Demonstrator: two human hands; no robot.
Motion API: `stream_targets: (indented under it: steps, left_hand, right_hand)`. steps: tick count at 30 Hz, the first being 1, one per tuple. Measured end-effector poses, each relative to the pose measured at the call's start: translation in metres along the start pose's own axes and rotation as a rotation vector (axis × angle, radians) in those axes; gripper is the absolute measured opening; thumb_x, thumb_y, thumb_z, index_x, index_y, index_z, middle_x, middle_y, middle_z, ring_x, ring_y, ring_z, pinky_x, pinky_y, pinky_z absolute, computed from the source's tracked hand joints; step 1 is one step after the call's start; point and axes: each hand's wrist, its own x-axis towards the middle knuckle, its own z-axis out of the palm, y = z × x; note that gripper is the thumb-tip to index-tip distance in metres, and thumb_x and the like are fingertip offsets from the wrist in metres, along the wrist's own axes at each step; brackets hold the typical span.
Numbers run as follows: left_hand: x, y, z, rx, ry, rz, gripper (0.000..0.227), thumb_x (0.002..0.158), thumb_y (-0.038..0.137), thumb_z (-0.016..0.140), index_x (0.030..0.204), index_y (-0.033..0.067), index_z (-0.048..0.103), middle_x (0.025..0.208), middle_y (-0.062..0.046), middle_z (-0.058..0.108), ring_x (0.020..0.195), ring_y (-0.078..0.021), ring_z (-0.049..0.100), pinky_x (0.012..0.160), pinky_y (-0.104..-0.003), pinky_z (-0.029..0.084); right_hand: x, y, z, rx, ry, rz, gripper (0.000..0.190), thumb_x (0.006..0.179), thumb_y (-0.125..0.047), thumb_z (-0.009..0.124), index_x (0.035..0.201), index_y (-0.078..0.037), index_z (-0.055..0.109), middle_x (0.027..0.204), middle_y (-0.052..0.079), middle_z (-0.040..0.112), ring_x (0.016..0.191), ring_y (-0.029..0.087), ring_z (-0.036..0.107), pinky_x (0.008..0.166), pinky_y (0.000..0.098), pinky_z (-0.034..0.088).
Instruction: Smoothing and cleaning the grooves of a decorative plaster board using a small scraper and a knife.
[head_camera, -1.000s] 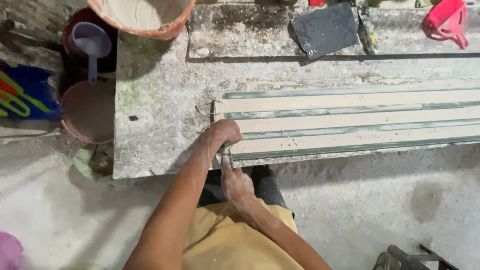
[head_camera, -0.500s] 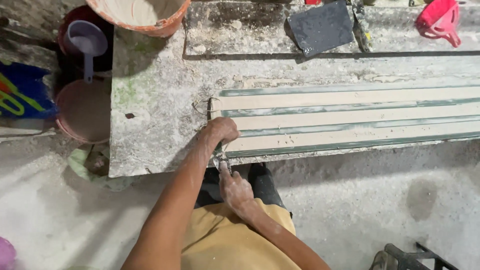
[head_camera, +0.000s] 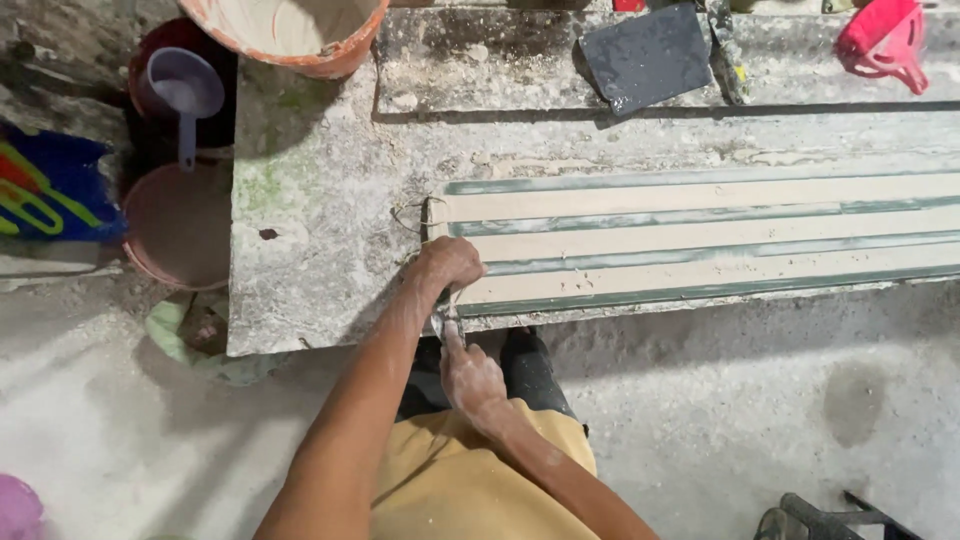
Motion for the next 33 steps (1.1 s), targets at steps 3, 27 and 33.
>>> stream_targets:
  steps: [3, 27, 33]
  left_hand:
    - [0.007, -0.001, 0.001, 0.001, -0.004, 0.011, 0.037, 0.082, 0.032, 0.055, 0.103, 0.0199, 0.082, 0.113, -0.015, 0.078, 0.120, -0.0370, 0.069, 0.102, -0.052, 0.055]
    - [-0.066, -0.042, 0.159, 0.227, 0.871, 0.369, 0.019, 0.091, 0.022, 0.058, 0.084, 0.0070, 0.068, 0.090, -0.017, 0.062, 0.092, -0.0349, 0.062, 0.074, -0.047, 0.050]
    - [-0.060, -0.036, 0.189, 0.373, 0.850, 0.163, 0.016, 0.096, 0.017, 0.060, 0.104, 0.0036, 0.063, 0.114, -0.014, 0.052, 0.105, -0.0288, 0.052, 0.085, -0.043, 0.043]
  right_hand:
    - [0.018, 0.000, -0.002, -0.020, 0.025, 0.002, 0.054, 0.100, -0.039, 0.046, 0.154, -0.029, 0.043, 0.087, 0.017, 0.064, 0.080, 0.050, 0.072, 0.067, 0.0586, 0.062]
    - [0.011, 0.051, -0.085, -0.008, 0.235, -0.295, 0.047, 0.099, -0.028, 0.052, 0.145, -0.021, 0.058, 0.081, 0.022, 0.070, 0.075, 0.042, 0.072, 0.062, 0.0568, 0.057]
    - [0.052, 0.032, -0.086, -0.172, -0.037, -0.224, 0.050, 0.101, -0.030, 0.045, 0.151, -0.027, 0.049, 0.090, 0.019, 0.069, 0.077, 0.041, 0.072, 0.061, 0.0544, 0.059]
